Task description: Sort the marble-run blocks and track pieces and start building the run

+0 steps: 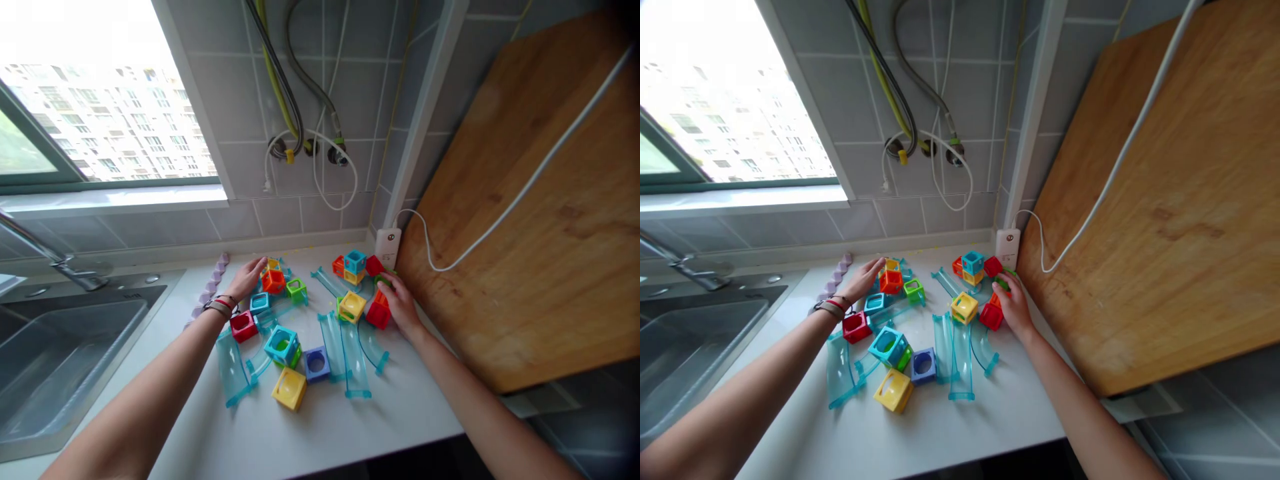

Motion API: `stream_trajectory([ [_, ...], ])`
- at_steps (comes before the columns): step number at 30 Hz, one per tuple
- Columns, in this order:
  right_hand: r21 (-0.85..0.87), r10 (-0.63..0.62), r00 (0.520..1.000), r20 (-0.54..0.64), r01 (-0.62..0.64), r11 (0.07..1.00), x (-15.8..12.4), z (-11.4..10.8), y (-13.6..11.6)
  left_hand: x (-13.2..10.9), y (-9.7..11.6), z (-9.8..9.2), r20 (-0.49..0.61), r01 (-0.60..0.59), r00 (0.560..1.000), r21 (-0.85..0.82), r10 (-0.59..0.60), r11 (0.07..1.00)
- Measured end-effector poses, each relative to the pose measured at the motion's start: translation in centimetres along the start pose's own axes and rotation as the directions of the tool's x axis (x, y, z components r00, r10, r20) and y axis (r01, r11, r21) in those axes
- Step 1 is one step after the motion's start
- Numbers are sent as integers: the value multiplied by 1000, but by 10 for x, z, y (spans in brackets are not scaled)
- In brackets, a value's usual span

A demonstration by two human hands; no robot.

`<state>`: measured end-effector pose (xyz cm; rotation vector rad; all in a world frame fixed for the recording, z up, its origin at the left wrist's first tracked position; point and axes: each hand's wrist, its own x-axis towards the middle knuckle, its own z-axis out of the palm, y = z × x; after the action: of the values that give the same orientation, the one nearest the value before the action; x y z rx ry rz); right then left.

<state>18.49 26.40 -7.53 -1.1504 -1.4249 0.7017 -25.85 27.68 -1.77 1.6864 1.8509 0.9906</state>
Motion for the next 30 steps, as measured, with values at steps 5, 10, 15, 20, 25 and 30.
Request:
stream_trajectory([
  [5,52,23,1000,13,-24,998,-7,27,-15,2,17,19,48,-27,998,-39,29,999],
  [10,143,64,998,1,-63,988,-7,50,-22,2,29,33,75,-42,996,-90,49,995],
  [15,225,83,996,38,-89,970,-1,68,-25,6,32,44,90,-48,994,-146,62,988],
  [20,294,115,992,59,-128,947,5,78,-25,10,31,54,81,-31,996,-199,48,979],
  [25,327,128,989,69,-143,934,5,78,-20,14,33,58,67,-40,996,-224,56,974],
  [30,369,143,988,50,-151,917,0,73,-24,6,40,29,2,-19,1000,-168,20,986],
])
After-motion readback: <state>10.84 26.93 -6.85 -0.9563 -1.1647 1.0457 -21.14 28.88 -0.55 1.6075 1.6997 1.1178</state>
